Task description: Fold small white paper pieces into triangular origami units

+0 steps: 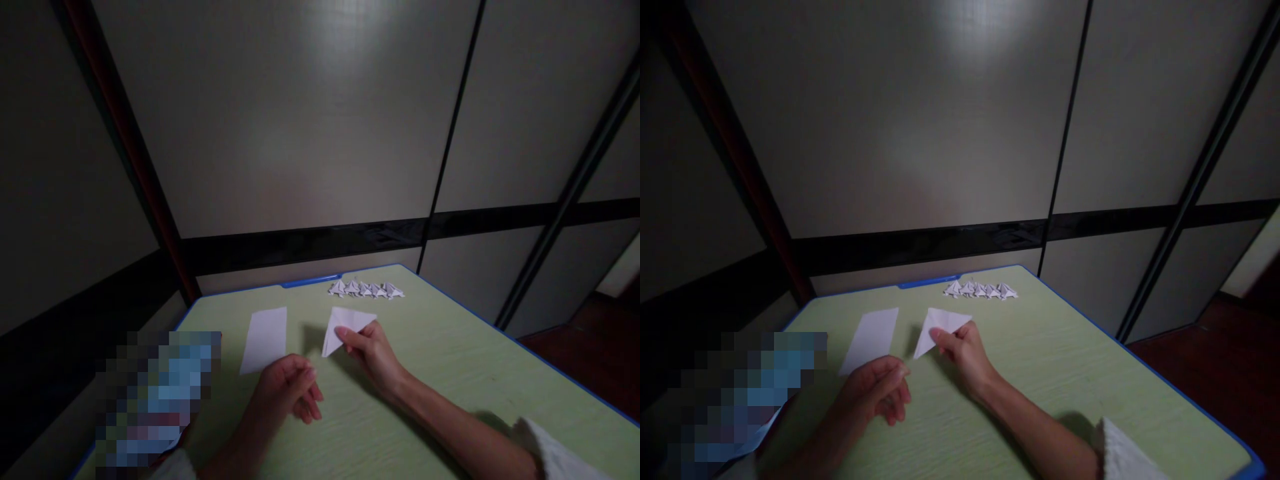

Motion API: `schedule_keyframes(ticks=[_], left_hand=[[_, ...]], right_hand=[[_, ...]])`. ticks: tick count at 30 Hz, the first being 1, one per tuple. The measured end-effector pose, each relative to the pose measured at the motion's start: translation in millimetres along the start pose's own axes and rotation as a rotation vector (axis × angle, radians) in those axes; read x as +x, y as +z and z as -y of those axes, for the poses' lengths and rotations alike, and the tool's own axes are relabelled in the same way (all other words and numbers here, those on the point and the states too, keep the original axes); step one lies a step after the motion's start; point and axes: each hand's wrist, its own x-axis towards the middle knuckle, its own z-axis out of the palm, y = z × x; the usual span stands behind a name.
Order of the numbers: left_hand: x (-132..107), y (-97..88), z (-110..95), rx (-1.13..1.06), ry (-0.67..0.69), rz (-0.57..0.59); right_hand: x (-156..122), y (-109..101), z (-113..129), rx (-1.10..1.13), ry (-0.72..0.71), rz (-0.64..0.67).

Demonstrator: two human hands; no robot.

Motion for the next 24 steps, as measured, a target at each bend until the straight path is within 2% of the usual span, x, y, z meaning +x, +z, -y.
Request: schedule_keyframes(ticks=[3, 6, 12, 16, 21, 23, 24], left_hand=[[-2.7, 3.8, 2.2, 0.065, 0.007, 0.075], [-4.4, 2.5, 5.0, 0.084, -0.027, 0.114], [-4.5, -0.5, 7.3, 0.009, -0.073, 0.116], [-4.8, 0.3, 5.9, 0.013, -0.08, 0.109], [-4.8, -0.5, 3.6, 0.03, -0.097, 0.11], [-5.0, -1.2, 3.4, 0.038, -0.09, 0.106], [-5.1, -1.6, 3.5, 0.039, -0.08, 0.1]], right_hand=[[-10.9, 16.7, -13.4, 0.029, 0.037, 0.222], [-16.3, 25.4, -20.0, 0.053, 0.051, 0.285], [-9.4, 16.8, -13.4, 0.12, 0.081, 0.211], [-2.3, 9.8, -10.9, 0.128, 0.074, 0.082], [6.4, 6.2, -11.6, 0.156, 0.04, 0.0], [13.0, -2.3, -6.7, 0.2, 0.015, -0.028], [16.8, -8.9, -2.6, 0.244, -0.028, -0.097]])
